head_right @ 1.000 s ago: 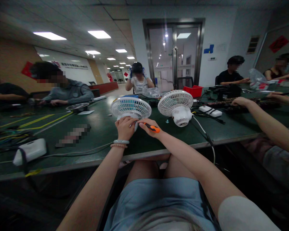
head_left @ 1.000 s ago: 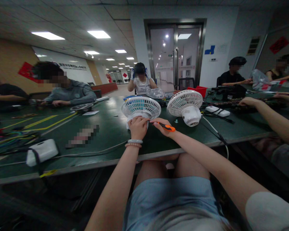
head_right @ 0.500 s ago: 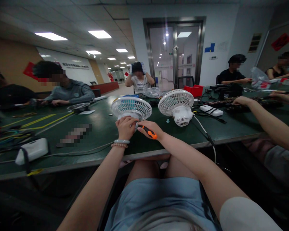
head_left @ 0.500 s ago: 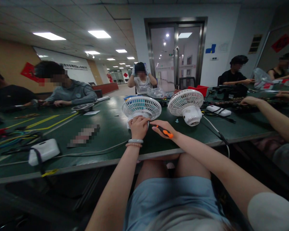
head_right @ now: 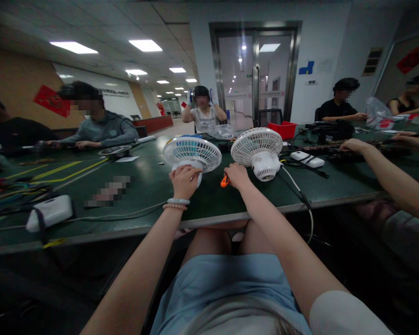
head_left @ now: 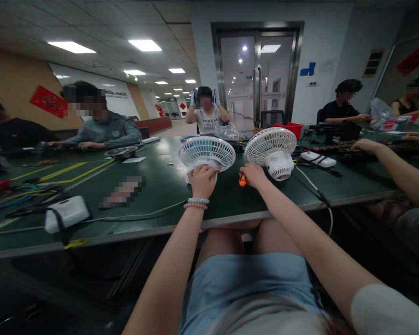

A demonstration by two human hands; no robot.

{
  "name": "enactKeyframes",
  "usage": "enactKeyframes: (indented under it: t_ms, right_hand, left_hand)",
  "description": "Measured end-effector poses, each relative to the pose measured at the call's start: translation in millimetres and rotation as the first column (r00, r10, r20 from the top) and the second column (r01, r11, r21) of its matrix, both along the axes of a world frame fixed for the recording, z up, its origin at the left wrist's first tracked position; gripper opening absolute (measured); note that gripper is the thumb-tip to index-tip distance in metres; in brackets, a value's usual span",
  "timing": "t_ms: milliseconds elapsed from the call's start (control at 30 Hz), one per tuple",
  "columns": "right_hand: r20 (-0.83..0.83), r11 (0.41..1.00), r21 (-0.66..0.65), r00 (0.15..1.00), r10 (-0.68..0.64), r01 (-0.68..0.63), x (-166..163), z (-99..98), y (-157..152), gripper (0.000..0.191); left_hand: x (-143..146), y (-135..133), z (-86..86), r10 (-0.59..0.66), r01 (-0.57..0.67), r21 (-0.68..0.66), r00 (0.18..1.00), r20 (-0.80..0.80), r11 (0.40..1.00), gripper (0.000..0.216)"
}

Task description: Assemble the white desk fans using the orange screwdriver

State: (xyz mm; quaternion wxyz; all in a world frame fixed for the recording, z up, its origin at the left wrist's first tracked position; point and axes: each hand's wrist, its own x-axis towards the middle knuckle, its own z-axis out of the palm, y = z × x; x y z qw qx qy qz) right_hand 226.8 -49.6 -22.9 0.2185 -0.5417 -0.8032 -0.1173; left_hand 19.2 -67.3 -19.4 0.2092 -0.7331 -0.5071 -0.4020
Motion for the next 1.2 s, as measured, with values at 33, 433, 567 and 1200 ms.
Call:
enactKeyframes:
  t_ms: [33, 433, 567, 1200]
  right_hand:
    - [0.065, 0.996, -0.088, 0.998, -0.013, 0.019, 1.8, -0.8, 3.7, 0.026]
    - [-0.167, 0.982, 0.151, 0.982, -0.084, 0.11, 6.9, 11.3, -2.9, 0.039]
    - [-0.316, 0.843, 0.536, 0.916, 0.247, -0.042, -22.0, 47.8, -17.1, 0.031]
    - [-0.643, 0.973, 0.19, 0.732, 0.226, -0.133, -96.7, -16.1, 8.7, 0.047]
  left_hand:
    - [0.1, -0.4, 0.0, 0.0, 0.0, -0.003, 1.0, 0.002, 1.0, 0.023]
    - [-0.2, -7.7, 2.6, 0.023, -0.023, -0.03, 1.0, -0.003, 0.999, 0.028]
    - [-0.9, -7.4, 2.4, 0.023, -0.023, -0.047, 1.0, 0.011, 0.999, 0.028]
    - [-0.5, -7.5, -2.7, -0.012, 0.013, -0.021, 0.999, 0.052, 1.0, 0.028]
